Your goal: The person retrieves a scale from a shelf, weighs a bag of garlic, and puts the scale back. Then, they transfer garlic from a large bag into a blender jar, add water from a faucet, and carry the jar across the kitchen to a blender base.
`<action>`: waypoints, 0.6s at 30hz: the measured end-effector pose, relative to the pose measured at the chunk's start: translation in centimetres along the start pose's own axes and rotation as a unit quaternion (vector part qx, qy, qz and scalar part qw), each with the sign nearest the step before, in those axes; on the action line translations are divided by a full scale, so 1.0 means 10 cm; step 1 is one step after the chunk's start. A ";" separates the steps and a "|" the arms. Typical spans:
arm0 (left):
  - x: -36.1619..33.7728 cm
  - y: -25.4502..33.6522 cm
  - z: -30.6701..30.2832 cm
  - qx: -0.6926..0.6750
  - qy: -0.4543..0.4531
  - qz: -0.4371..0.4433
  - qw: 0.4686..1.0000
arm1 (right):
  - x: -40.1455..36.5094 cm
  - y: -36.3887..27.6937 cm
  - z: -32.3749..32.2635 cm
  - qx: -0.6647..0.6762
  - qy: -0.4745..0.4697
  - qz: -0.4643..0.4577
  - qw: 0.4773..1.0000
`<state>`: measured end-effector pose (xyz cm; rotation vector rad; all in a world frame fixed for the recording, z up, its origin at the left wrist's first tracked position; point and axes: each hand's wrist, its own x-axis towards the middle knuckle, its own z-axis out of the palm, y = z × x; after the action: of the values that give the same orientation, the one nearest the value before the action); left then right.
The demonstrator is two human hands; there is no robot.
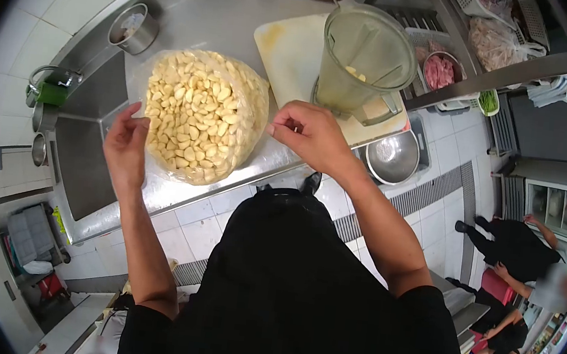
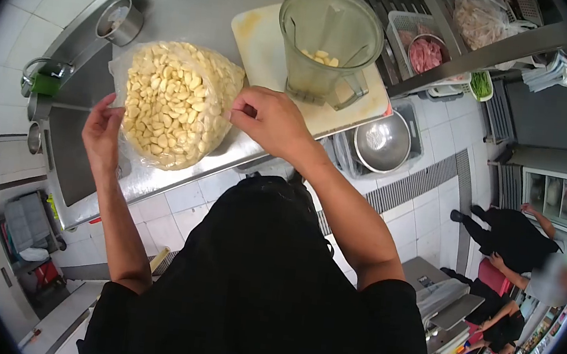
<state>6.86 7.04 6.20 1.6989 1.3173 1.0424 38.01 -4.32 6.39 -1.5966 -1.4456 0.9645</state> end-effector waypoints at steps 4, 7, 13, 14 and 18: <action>-0.28 0.05 -0.41 -0.145 0.065 -0.005 0.987 | -0.34 0.52 -0.07 -0.008 -0.029 0.014 0.999; -0.80 -0.22 -1.00 -0.310 -0.176 -0.120 0.926 | -0.84 1.10 -0.18 -0.092 -0.060 0.137 0.984; -2.17 -1.35 -0.25 -0.132 -0.227 -0.515 0.816 | -2.03 2.05 0.10 -0.026 -0.155 0.308 0.938; -2.36 -1.45 -0.13 -0.155 -0.194 -0.540 0.804 | -2.13 2.05 0.17 -0.002 -0.170 0.337 0.926; -2.51 -1.44 0.11 -0.165 -0.229 -0.539 0.794 | -2.20 1.81 0.39 0.037 -0.185 0.378 0.907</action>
<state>-1.19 -14.60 -11.23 0.6167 1.3454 0.1248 40.47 -27.27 -10.75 -2.0359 -0.9746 1.8189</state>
